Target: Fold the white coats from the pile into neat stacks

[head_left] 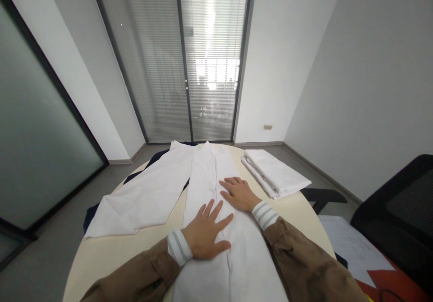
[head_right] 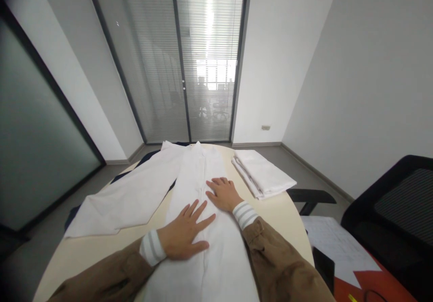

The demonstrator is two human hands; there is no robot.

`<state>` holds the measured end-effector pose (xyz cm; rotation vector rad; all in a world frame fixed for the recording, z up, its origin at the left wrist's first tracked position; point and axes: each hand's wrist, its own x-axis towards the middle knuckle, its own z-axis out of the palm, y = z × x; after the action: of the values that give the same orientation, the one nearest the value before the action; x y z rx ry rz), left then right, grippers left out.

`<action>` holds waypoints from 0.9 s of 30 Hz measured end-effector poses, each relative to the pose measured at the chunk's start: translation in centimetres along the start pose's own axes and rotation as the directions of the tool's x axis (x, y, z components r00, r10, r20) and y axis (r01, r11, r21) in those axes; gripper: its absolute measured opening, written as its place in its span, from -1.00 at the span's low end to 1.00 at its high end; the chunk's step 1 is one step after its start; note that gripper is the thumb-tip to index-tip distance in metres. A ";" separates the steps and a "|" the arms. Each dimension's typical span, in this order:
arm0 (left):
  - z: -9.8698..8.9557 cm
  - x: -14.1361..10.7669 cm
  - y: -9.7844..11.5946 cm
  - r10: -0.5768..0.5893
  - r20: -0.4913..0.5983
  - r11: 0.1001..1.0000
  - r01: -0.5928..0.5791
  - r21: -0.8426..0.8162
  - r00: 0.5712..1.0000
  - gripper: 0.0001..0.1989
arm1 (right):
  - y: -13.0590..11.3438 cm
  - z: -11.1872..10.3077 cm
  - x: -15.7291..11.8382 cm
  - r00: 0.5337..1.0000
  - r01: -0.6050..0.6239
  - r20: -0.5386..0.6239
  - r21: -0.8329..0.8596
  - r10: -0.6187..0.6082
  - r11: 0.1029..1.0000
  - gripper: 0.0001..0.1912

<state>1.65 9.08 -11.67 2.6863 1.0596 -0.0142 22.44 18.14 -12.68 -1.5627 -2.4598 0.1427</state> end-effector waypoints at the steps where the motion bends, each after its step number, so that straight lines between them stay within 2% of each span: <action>1: -0.4 -0.1 -0.1 0.020 -0.012 1.000 -0.020 -0.019 1.000 -0.26 | 0.0 -0.1 0.1 1.000 0.010 -0.012 0.011 -0.010 1.000 -0.51; 4: -1.5 0.5 -1.3 0.052 -0.162 0.989 -0.074 -0.128 0.985 -0.50 | 0.2 -0.1 0.5 0.997 0.005 -0.078 0.093 0.003 0.996 -0.59; 6: -1.8 1.5 -3.1 -0.019 -0.319 0.973 -0.056 -0.226 0.948 -0.60 | 0.8 0.3 1.0 0.989 -0.034 -0.139 0.147 0.055 0.989 -0.63; 8: -1.7 2.8 -5.7 -0.166 -0.470 0.959 0.032 -0.280 0.867 -0.64 | 1.7 1.0 1.6 0.971 -0.094 -0.200 0.170 0.128 0.981 -0.64; 10: -1.3 4.2 -8.6 -0.287 -0.552 0.936 0.108 -0.334 0.783 -0.66 | 2.9 1.7 2.2 0.949 -0.164 -0.238 0.185 0.206 0.969 -0.60; 12: -1.1 5.5 -11.3 -0.418 -0.548 0.872 0.152 -0.465 0.725 -0.65 | 4.2 2.2 2.9 0.932 -0.222 -0.238 0.221 0.273 0.950 -0.53; 14: -1.2 6.6 -13.5 -0.558 -0.510 0.768 0.175 -0.616 0.655 -0.65 | 5.2 2.5 3.6 0.924 -0.263 -0.208 0.268 0.322 0.927 -0.49; 17: -1.6 8.3 -15.8 -0.661 -0.472 0.676 0.190 -0.712 0.584 -0.63 | 6.3 2.8 4.9 0.913 -0.308 -0.169 0.311 0.371 0.899 -0.47; 21: -2.2 10.2 -17.4 -0.710 -0.422 0.606 0.184 -0.774 0.564 -0.64 | 7.3 3.5 6.8 0.910 -0.294 -0.176 0.365 0.376 0.883 -0.50; 27: -2.1 11.7 -18.1 -0.747 -0.376 0.527 0.145 -0.837 0.548 -0.63 | 9.0 4.6 9.3 0.898 -0.206 -0.213 0.569 0.385 0.796 -0.60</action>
<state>-2.09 30.13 -14.94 1.5063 1.5691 1.1962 25.51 30.56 -17.74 -1.5494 -1.7038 0.5359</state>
